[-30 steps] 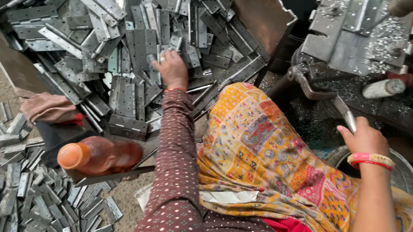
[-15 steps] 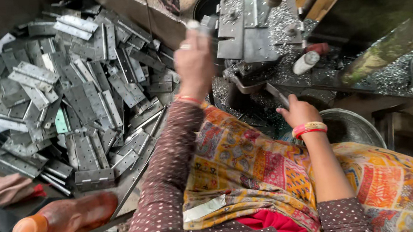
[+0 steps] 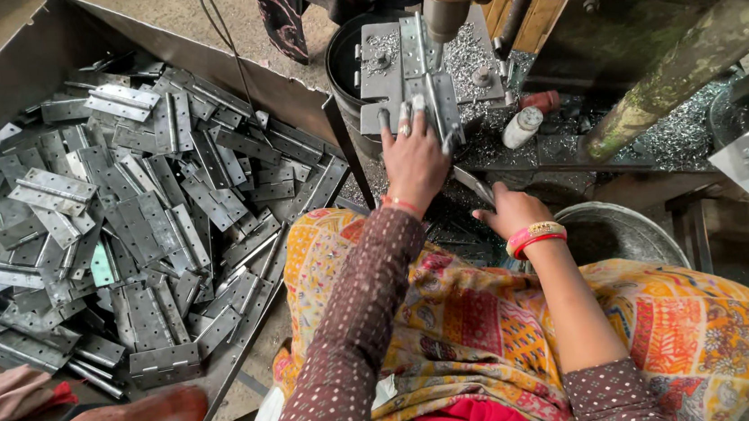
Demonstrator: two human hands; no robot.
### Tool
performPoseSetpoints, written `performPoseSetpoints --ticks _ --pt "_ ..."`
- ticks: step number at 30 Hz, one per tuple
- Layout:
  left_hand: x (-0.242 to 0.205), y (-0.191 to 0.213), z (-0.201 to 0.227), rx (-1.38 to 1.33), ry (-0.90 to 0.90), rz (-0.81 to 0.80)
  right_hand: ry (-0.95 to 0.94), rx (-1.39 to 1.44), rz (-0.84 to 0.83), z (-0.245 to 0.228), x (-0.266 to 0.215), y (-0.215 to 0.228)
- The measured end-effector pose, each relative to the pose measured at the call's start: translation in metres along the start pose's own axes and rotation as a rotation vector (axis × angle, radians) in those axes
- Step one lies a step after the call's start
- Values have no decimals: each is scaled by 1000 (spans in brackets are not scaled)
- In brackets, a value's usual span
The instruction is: The person repeatedly picks up metal hinge pieces from a bin, places them under a drill press, and operates the machine to drill holes. After drilling, the person removes the piece and drops it into a metal bin. The process is repeated continuously.
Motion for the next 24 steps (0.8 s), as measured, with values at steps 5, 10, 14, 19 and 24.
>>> performPoseSetpoints --ticks 5,10,14,19,24 --pt "24 -24 -20 -53 86 -122 -35 -9 14 7 1 -9" --pt "24 -26 -27 -59 64 -77 -68 49 80 21 16 -52" --pt "13 -20 -31 -77 18 -9 -110 74 89 32 16 -96" --pt "16 -24 -30 -77 -6 -32 20 114 61 25 29 -81" --pt "36 -39 -26 53 2 -40 -42 -41 -2 31 38 -38"
Point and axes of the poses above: each hand's wrist, its own x-axis towards the middle knuckle, its own y-axis out of the back of the hand, z = x × y, the point moved 10 cm from there along x, towards the middle knuckle, and after that the axes turned 6 degrees about -x, right-handed, at the moved point
